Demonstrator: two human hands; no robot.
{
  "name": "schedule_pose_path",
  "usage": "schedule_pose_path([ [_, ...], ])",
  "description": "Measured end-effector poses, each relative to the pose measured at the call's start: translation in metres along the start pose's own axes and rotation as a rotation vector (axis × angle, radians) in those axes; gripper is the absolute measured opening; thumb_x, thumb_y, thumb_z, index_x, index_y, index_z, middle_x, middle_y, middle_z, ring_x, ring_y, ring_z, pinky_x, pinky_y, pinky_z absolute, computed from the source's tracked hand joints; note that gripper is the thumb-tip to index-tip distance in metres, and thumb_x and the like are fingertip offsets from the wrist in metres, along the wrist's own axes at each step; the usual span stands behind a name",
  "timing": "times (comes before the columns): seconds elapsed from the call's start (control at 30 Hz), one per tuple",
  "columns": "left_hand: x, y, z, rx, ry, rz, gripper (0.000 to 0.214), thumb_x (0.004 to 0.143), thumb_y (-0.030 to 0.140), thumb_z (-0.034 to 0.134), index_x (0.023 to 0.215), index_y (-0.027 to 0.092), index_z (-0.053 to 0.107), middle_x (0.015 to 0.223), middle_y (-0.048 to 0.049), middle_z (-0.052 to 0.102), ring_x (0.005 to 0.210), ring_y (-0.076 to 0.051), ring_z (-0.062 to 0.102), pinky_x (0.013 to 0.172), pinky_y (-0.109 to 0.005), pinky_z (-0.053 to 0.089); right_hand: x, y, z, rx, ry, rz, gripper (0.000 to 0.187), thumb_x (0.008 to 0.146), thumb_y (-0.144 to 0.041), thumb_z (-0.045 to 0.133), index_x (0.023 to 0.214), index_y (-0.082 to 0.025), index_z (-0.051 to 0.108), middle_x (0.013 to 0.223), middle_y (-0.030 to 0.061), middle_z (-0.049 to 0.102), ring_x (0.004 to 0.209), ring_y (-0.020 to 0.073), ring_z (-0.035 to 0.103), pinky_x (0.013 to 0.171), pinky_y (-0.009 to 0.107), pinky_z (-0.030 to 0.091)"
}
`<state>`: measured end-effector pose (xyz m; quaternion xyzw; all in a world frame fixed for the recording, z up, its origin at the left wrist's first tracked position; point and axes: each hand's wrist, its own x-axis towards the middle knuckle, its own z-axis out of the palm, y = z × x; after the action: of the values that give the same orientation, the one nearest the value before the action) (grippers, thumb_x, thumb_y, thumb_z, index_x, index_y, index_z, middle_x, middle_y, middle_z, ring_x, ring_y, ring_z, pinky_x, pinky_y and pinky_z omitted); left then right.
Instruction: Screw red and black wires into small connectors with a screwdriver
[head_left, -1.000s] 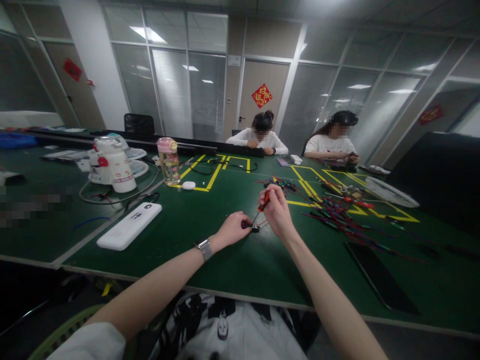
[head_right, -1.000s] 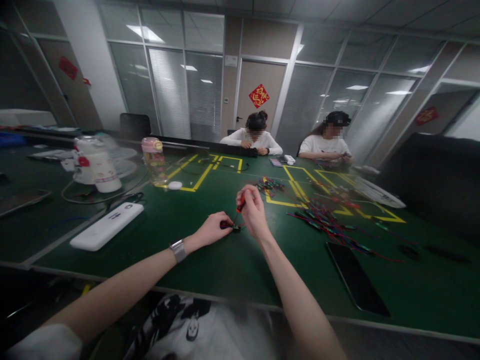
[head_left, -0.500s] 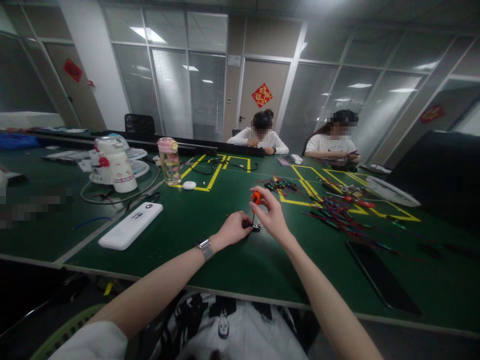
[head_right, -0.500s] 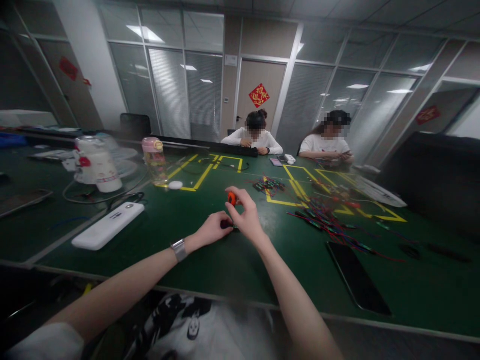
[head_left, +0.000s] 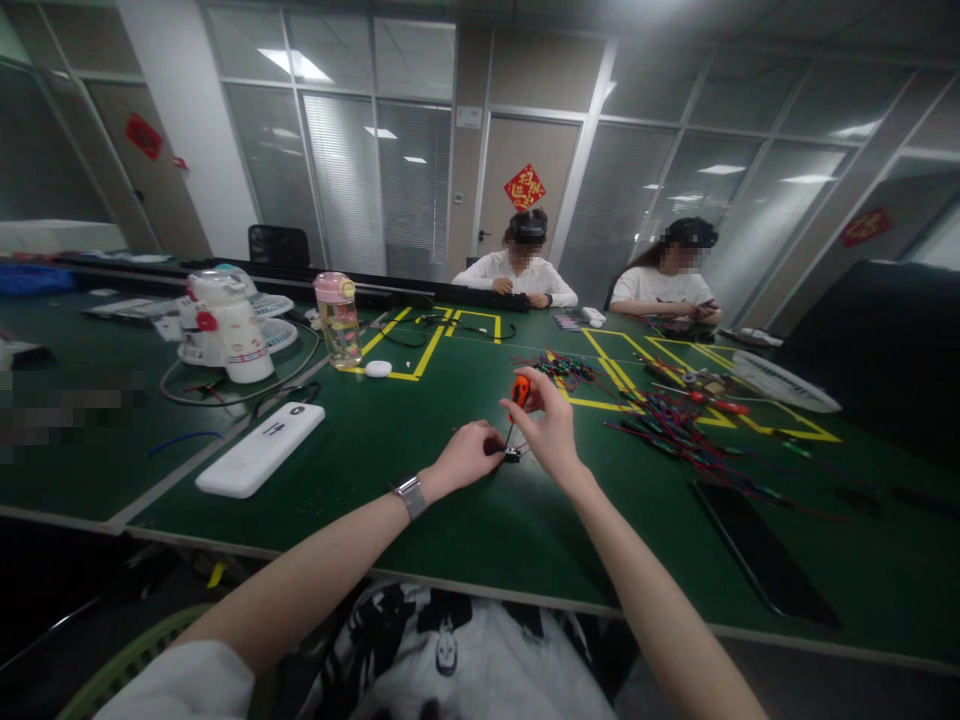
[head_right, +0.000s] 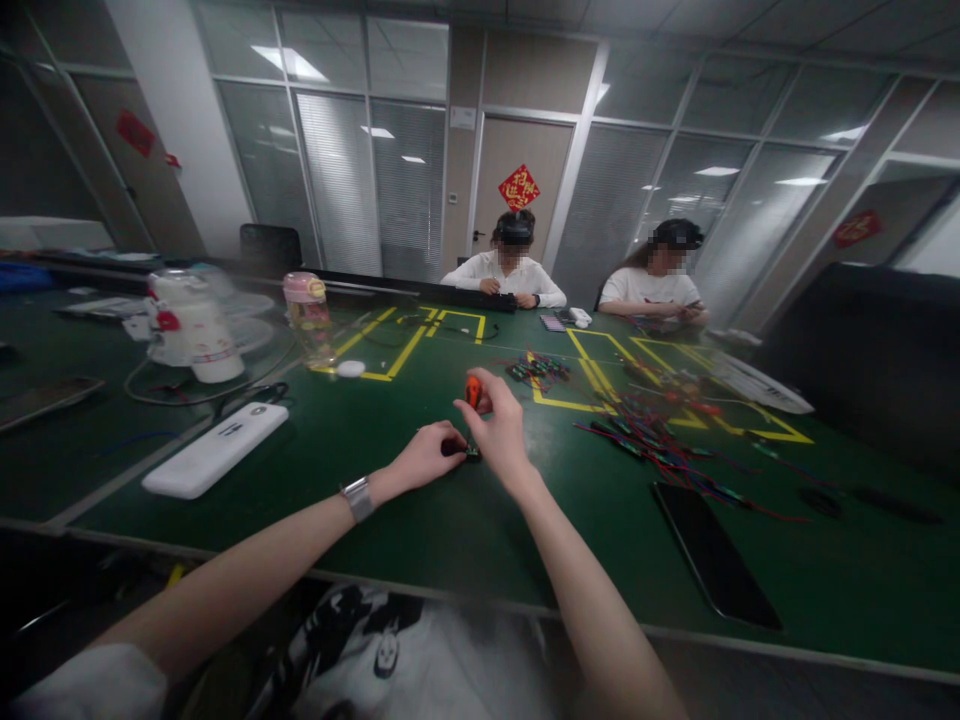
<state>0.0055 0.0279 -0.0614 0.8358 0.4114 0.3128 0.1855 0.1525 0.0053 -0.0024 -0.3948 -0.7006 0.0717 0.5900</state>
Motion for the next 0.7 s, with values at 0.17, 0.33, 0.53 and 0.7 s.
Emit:
schedule_pose_path([
  [0.17, 0.0, 0.001, -0.001, 0.012, -0.005, 0.001, 0.013, 0.076, 0.021, 0.063, 0.085, 0.017, 0.072, 0.085, -0.005, 0.065, 0.077, -0.017, 0.062, 0.073, -0.028, 0.048, 0.003, 0.003, -0.003, 0.047, -0.053, 0.052, 0.039, 0.076, -0.021, 0.065, 0.114, -0.025, 0.059, 0.08, 0.0004, 0.059, 0.061, 0.0142, 0.053, 0.061, 0.028, 0.048],
  [0.33, 0.0, -0.001, 0.001, 0.023, 0.014, 0.014, 0.013, 0.076, 0.02, 0.062, 0.084, 0.018, 0.072, 0.083, -0.0039, 0.064, 0.078, -0.017, 0.061, 0.071, -0.027, 0.048, 0.007, 0.012, -0.012, 0.093, -0.088, 0.117, 0.049, 0.077, -0.019, 0.061, 0.124, -0.024, 0.049, 0.088, 0.0028, 0.064, 0.072, 0.0168, 0.061, 0.067, 0.031, 0.052],
  [0.53, 0.0, -0.004, 0.002, 0.009, 0.01, 0.018, 0.013, 0.076, 0.019, 0.062, 0.085, 0.017, 0.071, 0.084, -0.0035, 0.063, 0.079, -0.016, 0.06, 0.073, -0.027, 0.048, 0.009, 0.015, -0.016, 0.164, -0.162, 0.133, 0.051, 0.074, -0.018, 0.063, 0.122, -0.024, 0.047, 0.092, 0.0029, 0.063, 0.081, 0.0183, 0.064, 0.071, 0.032, 0.053],
  [0.7, 0.0, -0.004, 0.002, 0.012, 0.002, 0.021, 0.013, 0.077, 0.02, 0.062, 0.086, 0.018, 0.071, 0.085, -0.0035, 0.063, 0.079, -0.017, 0.06, 0.074, -0.027, 0.048, 0.01, 0.012, -0.016, 0.016, -0.147, 0.103, 0.059, 0.07, -0.016, 0.067, 0.125, -0.024, 0.05, 0.08, -0.0013, 0.059, 0.066, 0.0151, 0.056, 0.07, 0.032, 0.051],
])
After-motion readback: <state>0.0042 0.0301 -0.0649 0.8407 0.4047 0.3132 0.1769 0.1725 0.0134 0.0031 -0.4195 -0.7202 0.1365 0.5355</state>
